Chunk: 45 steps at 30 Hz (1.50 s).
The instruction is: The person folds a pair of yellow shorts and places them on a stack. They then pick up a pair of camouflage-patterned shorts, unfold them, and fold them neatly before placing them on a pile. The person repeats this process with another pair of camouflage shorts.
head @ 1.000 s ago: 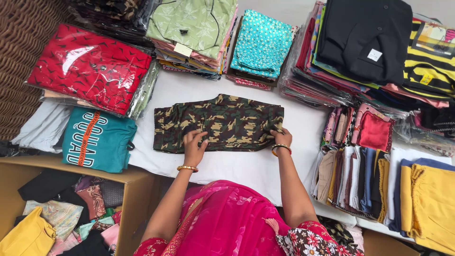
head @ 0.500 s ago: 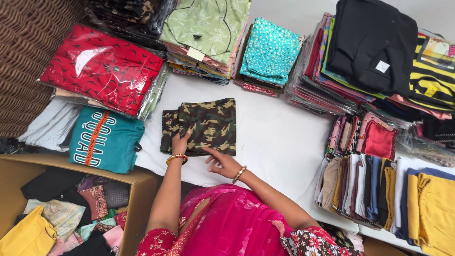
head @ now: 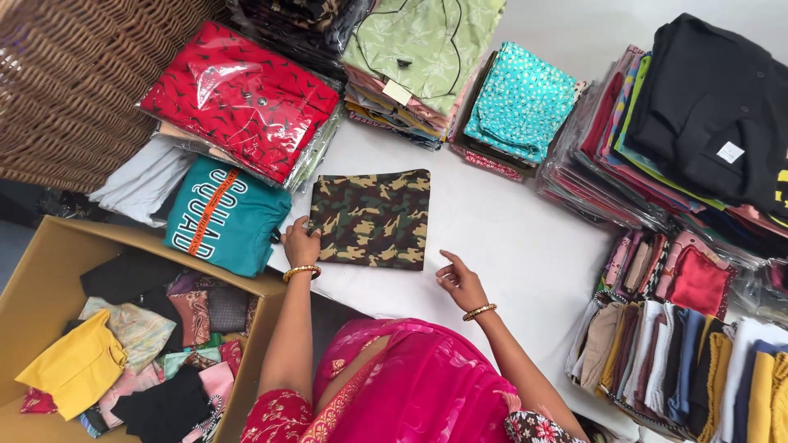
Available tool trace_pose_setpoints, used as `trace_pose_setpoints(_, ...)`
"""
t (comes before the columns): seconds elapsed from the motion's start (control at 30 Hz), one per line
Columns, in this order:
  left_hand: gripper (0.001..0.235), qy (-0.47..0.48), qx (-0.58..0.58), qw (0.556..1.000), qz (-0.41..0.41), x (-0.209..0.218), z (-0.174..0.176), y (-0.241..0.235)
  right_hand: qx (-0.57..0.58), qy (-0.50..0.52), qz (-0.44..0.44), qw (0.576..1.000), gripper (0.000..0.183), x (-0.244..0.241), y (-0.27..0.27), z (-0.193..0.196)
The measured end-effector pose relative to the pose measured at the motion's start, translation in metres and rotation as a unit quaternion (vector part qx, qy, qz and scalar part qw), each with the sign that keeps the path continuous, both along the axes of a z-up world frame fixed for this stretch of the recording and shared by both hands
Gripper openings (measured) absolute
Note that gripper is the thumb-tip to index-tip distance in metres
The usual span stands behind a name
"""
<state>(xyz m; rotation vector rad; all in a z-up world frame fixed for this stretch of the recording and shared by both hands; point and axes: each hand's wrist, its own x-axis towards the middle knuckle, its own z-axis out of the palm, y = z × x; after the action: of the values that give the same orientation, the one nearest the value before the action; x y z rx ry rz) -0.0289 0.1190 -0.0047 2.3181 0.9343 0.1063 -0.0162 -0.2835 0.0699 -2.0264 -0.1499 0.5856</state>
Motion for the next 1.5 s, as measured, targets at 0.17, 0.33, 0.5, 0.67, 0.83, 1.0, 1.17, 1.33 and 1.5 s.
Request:
trace_pose_setpoints(0.17,0.064,-0.055,-0.078,0.995,0.024,0.022,-0.05,0.006,-0.02,0.008,0.05,0.999,0.066,0.0,0.016,0.014)
trace_pose_setpoints(0.33,0.058,-0.07,-0.528,0.84,0.103,0.039,-0.017,0.007,-0.035,0.007,0.071,0.997,0.065,-0.002,0.017,0.015)
trace_pose_setpoints(0.5,0.039,-0.006,-0.553,0.833,0.002,0.077,0.056,-0.013,-0.059,0.017,0.066,0.996,0.059,-0.006,0.002,0.006)
trace_pose_setpoints(0.67,0.042,-0.126,-0.399,0.868,-0.268,0.104,0.175,-0.055,-0.048,0.011,0.034,0.998,0.058,-0.003,-0.022,0.001)
trace_pose_setpoints(0.83,0.058,-0.103,-0.018,0.904,-0.414,0.061,0.252,-0.116,-0.024,0.026,-0.023,0.999,0.057,0.001,-0.035,-0.005)
trace_pose_setpoints(1.0,0.055,-0.039,0.216,0.854,-0.472,-0.036,0.047,-0.139,0.003,0.033,-0.048,0.998,0.048,-0.005,-0.045,-0.037)
trace_pose_setpoints(1.17,0.065,0.013,0.144,0.877,-0.459,-0.072,0.059,-0.137,-0.039,0.04,-0.021,0.998,0.039,-0.009,-0.04,-0.049)
trace_pose_setpoints(1.33,0.058,0.001,0.101,0.907,-0.41,-0.068,0.062,-0.123,-0.022,-0.028,0.003,0.999,0.034,-0.004,-0.012,-0.062)
trace_pose_setpoints(1.5,0.069,0.026,0.147,0.889,-0.433,-0.062,0.074,-0.122,-0.054,0.0,-0.027,0.998,0.057,0.004,0.025,-0.054)
